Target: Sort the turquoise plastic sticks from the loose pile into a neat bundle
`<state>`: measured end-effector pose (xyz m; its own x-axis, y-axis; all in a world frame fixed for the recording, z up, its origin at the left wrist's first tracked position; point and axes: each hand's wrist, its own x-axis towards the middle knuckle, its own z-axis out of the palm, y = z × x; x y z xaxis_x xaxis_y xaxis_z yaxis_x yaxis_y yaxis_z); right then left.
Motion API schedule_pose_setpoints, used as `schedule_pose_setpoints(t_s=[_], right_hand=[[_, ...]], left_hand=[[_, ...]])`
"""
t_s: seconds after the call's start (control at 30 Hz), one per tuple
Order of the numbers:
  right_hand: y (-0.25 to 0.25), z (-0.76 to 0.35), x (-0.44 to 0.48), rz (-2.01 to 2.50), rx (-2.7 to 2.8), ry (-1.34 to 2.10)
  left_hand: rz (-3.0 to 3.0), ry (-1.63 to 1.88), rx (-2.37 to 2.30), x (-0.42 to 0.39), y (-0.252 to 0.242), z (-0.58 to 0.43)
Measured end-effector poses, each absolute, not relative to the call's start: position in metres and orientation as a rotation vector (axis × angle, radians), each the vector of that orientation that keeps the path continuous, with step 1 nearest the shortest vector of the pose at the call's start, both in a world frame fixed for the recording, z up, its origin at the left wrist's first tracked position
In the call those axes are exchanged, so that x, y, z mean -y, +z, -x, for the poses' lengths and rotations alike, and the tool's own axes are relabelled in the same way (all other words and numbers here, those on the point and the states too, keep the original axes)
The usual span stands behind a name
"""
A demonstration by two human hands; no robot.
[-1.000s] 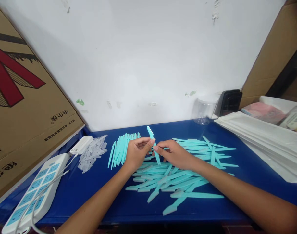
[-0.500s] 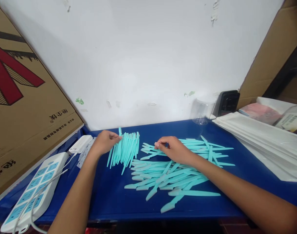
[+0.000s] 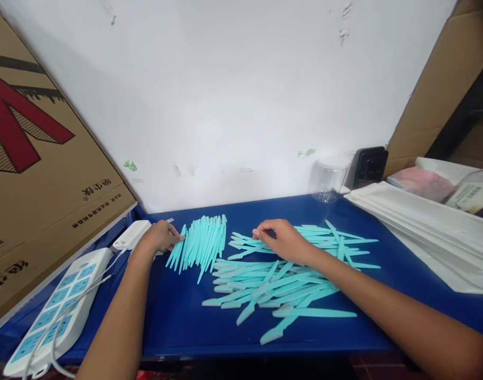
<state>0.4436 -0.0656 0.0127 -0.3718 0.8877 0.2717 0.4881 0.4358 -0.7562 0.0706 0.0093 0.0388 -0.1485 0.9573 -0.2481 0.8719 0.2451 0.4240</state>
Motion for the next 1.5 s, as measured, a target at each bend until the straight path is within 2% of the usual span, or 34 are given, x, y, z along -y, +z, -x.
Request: schedule_pose_setpoints(t_s=[0.4, 0.63, 0.83, 1.0, 1.13, 1.33, 1.5], right_hand=[[0.009, -0.447, 0.062, 1.202, 2.073, 0.603], [0.006, -0.459, 0.059, 1.282, 2.274, 0.469], [0.003, -0.458, 0.059, 1.243, 2.333, 0.550], [0.006, -0.460, 0.061, 1.323, 2.319, 0.652], [0.008, -0.462, 0.060, 1.348, 2.315, 0.662], [0.012, -0.465, 0.055, 1.346, 2.221, 0.644], [0.014, -0.464, 0.054, 1.334, 2.150, 0.712]], left_hand=[[-1.544, 0.260, -2.148, -0.002, 0.043, -0.088], [-1.791, 0.075, -2.288, 0.000, 0.048, -0.091], [-2.073, 0.368, -2.491, 0.008, 0.050, -0.108], [-2.306, 0.675, -2.258, 0.016, 0.043, -0.139], [-2.489, 0.815, -1.892, 0.021, 0.032, -0.161], [-2.587, 0.827, -1.352, 0.030, 0.025, -0.181], [-2.614, 0.780, -1.171, 0.043, 0.028, -0.196]])
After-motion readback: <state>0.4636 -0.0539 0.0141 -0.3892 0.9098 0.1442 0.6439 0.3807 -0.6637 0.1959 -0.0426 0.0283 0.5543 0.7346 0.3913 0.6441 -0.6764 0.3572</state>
